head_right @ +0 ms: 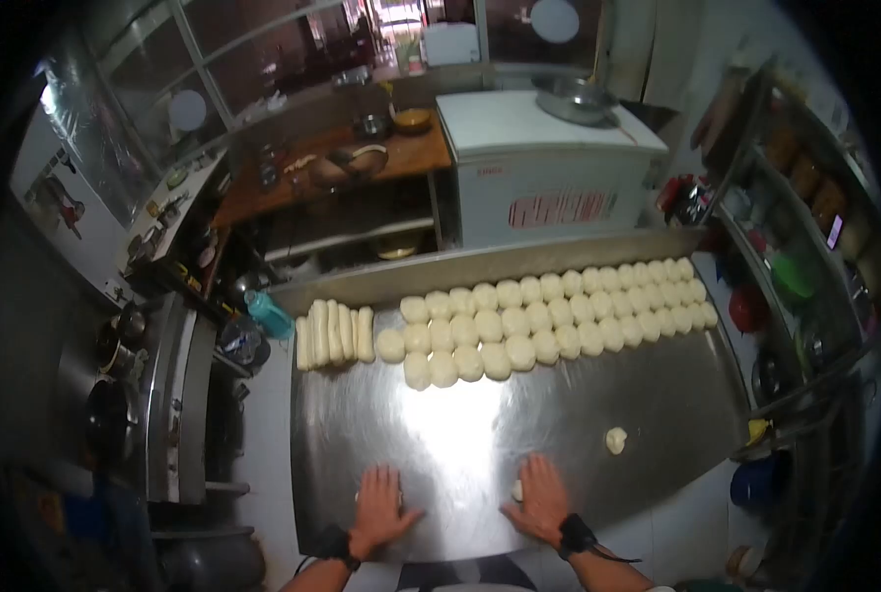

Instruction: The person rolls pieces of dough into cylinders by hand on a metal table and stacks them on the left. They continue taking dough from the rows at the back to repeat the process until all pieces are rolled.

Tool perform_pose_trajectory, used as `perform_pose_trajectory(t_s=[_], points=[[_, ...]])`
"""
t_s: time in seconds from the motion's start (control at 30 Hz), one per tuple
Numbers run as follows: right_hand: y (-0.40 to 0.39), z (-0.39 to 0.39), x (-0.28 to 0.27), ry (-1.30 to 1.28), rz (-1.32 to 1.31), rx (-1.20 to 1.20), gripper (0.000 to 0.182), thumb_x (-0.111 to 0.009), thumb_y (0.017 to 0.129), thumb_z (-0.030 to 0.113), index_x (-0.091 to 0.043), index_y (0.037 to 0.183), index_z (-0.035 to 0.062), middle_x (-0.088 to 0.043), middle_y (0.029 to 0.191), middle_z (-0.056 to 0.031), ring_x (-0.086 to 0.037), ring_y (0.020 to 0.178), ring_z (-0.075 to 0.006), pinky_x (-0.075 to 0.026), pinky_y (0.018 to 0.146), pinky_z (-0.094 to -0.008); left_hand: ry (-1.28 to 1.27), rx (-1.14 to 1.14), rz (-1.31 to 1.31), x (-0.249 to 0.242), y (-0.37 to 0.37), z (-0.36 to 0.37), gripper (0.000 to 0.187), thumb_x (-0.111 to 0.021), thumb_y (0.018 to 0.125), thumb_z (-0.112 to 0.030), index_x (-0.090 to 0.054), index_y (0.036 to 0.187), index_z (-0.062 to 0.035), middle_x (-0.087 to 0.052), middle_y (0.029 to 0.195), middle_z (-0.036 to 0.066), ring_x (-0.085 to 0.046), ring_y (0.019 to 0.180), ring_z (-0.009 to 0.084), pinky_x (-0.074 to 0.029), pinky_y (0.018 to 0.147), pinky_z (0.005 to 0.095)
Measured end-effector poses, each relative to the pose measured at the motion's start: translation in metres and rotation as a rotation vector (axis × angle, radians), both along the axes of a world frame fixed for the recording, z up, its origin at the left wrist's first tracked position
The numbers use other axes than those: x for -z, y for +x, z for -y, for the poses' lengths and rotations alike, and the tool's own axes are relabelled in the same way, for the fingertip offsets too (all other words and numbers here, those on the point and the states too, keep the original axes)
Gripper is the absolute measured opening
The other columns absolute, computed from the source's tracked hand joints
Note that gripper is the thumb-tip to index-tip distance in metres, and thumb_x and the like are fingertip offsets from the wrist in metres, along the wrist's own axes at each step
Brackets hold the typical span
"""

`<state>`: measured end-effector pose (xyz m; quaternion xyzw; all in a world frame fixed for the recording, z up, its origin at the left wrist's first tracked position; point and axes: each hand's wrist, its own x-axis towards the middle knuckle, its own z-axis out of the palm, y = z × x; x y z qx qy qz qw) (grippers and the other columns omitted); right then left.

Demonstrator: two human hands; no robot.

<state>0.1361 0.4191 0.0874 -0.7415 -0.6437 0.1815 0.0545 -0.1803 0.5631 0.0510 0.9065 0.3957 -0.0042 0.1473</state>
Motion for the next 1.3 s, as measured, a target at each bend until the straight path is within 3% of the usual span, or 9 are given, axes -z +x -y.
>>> perform_pose_trajectory(t_s=[0.17,0.3,0.37,0.47,0.63,0.8,1.07,1.2,1.3], points=[[0.026,-0.088,0.030,0.148,0.060,0.002,0.087,-0.055,0.096,0.051,-0.032,0.152,-0.0122,-0.030,0.162,-0.0304,-0.026,0.153,-0.0407,-0.018,0.126,-0.0513,0.184,-0.174,0.123,0.019,0.053,-0.094,0.111,-0.054,0.087,-0.076,-0.036,0.151,0.0129,-0.026,0.160,0.038,-0.016,0.153,0.0513,-0.010,0.125,0.0576],[0.004,0.052,0.046,0.040,-0.106,-0.191,0.084,-0.056,0.096,0.049,-0.036,0.151,-0.0113,-0.035,0.160,-0.0295,-0.026,0.153,-0.0400,-0.017,0.125,-0.0549,-0.132,-0.039,-0.071,-0.016,-0.009,0.035,0.111,-0.054,0.087,-0.075,-0.034,0.153,0.0113,-0.026,0.161,0.036,-0.017,0.153,0.0518,-0.009,0.126,0.0571],[-0.001,0.074,0.049,0.067,-0.103,-0.187,0.083,-0.056,0.096,0.049,-0.039,0.149,-0.0112,-0.037,0.158,-0.0303,-0.029,0.151,-0.0425,-0.017,0.125,-0.0553,-0.148,-0.014,-0.105,-0.047,-0.019,0.090,0.094,-0.067,0.085,-0.057,-0.042,0.150,0.0053,-0.034,0.157,0.034,-0.019,0.150,0.0558,-0.012,0.123,0.0656],[0.001,0.001,0.038,-0.055,0.085,-0.142,0.083,-0.055,0.097,0.047,-0.034,0.152,-0.0110,-0.034,0.161,-0.0289,-0.025,0.154,-0.0392,-0.017,0.125,-0.0564,-0.089,-0.008,-0.098,0.004,0.004,0.018,0.111,-0.055,0.087,-0.074,-0.033,0.153,0.0110,-0.027,0.160,0.037,-0.019,0.152,0.0517,-0.008,0.126,0.0573],[0.009,-0.081,0.039,0.135,0.040,-0.036,0.083,-0.054,0.098,0.046,-0.029,0.155,-0.0099,-0.028,0.164,-0.0279,-0.023,0.155,-0.0381,-0.016,0.126,-0.0558,0.155,-0.044,0.119,0.017,0.055,-0.059,0.097,-0.052,0.094,-0.065,-0.038,0.148,0.0133,-0.031,0.156,0.039,-0.025,0.149,0.0524,-0.014,0.123,0.0616],[-0.042,0.083,0.032,-0.136,0.033,-0.243,0.089,-0.064,0.092,0.052,-0.037,0.152,-0.0072,-0.033,0.161,-0.0268,-0.024,0.154,-0.0410,-0.016,0.125,-0.0593,-0.121,0.158,-0.244,-0.020,0.007,0.071,0.095,-0.053,0.093,-0.067,-0.035,0.157,0.0017,-0.027,0.162,0.033,-0.018,0.152,0.0539,-0.009,0.121,0.0698],[-0.006,-0.075,0.039,0.150,0.199,-0.076,0.082,-0.062,0.092,0.055,-0.044,0.151,0.0014,-0.037,0.161,-0.0206,-0.027,0.152,-0.0415,-0.016,0.123,-0.0618,0.098,-0.102,-0.041,-0.003,0.045,-0.051,0.087,-0.054,0.092,-0.063,-0.039,0.157,-0.0062,-0.027,0.164,0.027,-0.017,0.149,0.0586,-0.008,0.117,0.0747],[-0.042,0.081,0.020,-0.134,0.190,-0.308,0.077,-0.061,0.091,0.058,-0.049,0.152,0.0129,-0.038,0.162,-0.0171,-0.027,0.150,-0.0468,-0.014,0.121,-0.0680,-0.094,0.044,-0.147,-0.017,-0.052,0.065,0.090,-0.052,0.090,-0.073,-0.038,0.160,-0.0181,-0.026,0.167,0.022,-0.013,0.148,0.0626,-0.007,0.117,0.0762],[-0.032,0.058,0.025,-0.043,0.125,-0.248,0.075,-0.060,0.092,0.056,-0.049,0.151,0.0114,-0.037,0.162,-0.0176,-0.028,0.149,-0.0481,-0.014,0.122,-0.0670,-0.108,0.027,-0.159,-0.013,-0.065,0.062,0.090,-0.055,0.088,-0.074,-0.040,0.159,-0.0210,-0.025,0.167,0.024,-0.015,0.147,0.0638,-0.007,0.117,0.0760]])
